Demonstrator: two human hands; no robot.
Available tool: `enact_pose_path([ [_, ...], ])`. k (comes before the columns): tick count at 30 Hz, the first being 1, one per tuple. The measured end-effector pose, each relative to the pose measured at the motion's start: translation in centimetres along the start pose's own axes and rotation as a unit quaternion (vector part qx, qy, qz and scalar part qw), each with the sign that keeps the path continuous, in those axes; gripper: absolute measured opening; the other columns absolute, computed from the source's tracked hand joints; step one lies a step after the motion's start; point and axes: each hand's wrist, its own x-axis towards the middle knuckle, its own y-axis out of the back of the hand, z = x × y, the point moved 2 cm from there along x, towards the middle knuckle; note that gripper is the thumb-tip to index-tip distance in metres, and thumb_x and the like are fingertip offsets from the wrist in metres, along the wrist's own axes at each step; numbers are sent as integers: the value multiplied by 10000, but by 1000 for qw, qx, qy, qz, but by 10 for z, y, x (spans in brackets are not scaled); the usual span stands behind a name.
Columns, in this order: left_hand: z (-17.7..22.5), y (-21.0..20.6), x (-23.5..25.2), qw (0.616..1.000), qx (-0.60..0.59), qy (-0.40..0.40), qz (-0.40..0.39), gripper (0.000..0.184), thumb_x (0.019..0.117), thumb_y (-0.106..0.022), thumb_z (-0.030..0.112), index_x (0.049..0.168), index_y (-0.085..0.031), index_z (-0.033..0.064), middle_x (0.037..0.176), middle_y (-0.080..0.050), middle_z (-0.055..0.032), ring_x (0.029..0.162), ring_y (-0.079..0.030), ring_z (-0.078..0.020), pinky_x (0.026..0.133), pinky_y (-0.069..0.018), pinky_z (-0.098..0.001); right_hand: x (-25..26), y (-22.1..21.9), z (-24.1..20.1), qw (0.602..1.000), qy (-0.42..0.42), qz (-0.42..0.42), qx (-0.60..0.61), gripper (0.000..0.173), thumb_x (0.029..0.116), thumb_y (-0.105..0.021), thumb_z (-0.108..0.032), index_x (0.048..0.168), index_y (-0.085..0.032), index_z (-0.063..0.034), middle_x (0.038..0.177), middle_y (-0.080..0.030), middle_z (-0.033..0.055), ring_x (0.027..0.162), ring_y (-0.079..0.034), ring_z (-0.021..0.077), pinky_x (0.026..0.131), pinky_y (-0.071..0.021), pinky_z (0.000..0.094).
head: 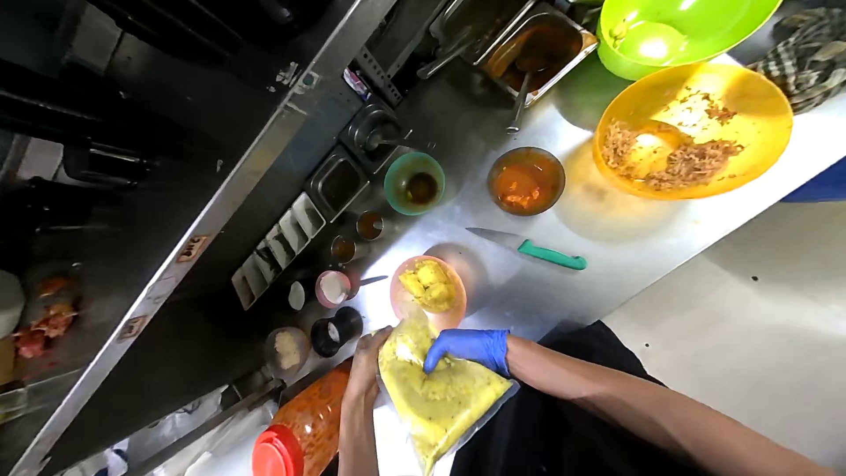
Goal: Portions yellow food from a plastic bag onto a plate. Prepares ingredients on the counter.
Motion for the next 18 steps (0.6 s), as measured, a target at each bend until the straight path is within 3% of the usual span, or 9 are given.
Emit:
enact_pose_path([
  [3, -5, -4, 4, 997, 58, -15, -46, 274, 1055, -543, 179, 996, -693, -42, 860, -734, -133, 791, -725, -199, 748, -626, -372, -3, 6, 7, 1000, -2, 23, 10, 212, 864, -712, -230, 998, -691, -67, 921, -727, 82, 851, -714, 180, 755, -602, 408],
  [5, -3, -5, 4, 991, 86, -6, -104, 317, 1088, -486, 206, 1117, -693, -33, 970, -749, -135, 895, -734, -207, 840, -625, -389, -3, 9, 11, 999, -5, 34, 8, 226, 858, -721, -232, 1003, -685, -62, 925, -728, 89, 852, -716, 184, 756, -604, 411],
  [6, -2, -8, 5, 990, 92, -6, -111, 315, 1090, -483, 209, 1115, -688, -28, 964, -746, -130, 890, -732, -203, 836, -624, -387, -4, 10, 12, 999, -3, 41, 12, 233, 854, -725, -234, 1002, -681, -59, 923, -726, 92, 848, -716, 186, 751, -604, 412],
  [8, -3, -14, 9, 994, 82, -7, -72, 307, 1079, -511, 200, 1023, -699, -35, 879, -732, -137, 804, -723, -209, 762, -625, -387, -5, 12, 14, 998, 5, 52, 36, 241, 852, -725, -235, 1009, -677, -59, 925, -726, 96, 847, -718, 193, 744, -607, 412],
  [10, -3, -24, 10, 999, 29, 15, 15, 333, 1077, -534, 226, 1002, -690, -60, 861, -729, -166, 777, -728, -229, 732, -633, -402, -5, 16, 15, 996, 15, 55, 73, 252, 861, -714, -235, 1037, -677, -59, 946, -727, 105, 868, -721, 205, 756, -610, 420],
  [12, -4, -29, 12, 995, -55, 34, 80, 391, 1081, -527, 290, 1099, -672, -72, 934, -738, -200, 833, -744, -265, 758, -642, -439, -8, 20, 11, 993, 21, 57, 97, 247, 888, -689, -244, 1059, -674, -67, 957, -726, 103, 881, -721, 203, 760, -613, 413],
  [15, -3, -30, 12, 991, -110, 61, 50, 552, 1083, -441, 459, 1301, -612, -18, 1107, -723, -210, 995, -729, -300, 873, -618, -497, -10, 31, 5, 992, 34, 64, 101, 268, 903, -675, -287, 1068, -685, -76, 962, -725, 101, 882, -718, 200, 763, -609, 412],
  [18, -4, -32, 13, 994, -29, 68, 82, 384, 1026, -636, 286, 1177, -654, -66, 994, -741, -215, 889, -747, -304, 801, -640, -483, -11, 38, 5, 991, 38, 79, 102, 260, 904, -665, -291, 1054, -687, -80, 953, -724, 96, 876, -717, 195, 757, -607, 403],
])
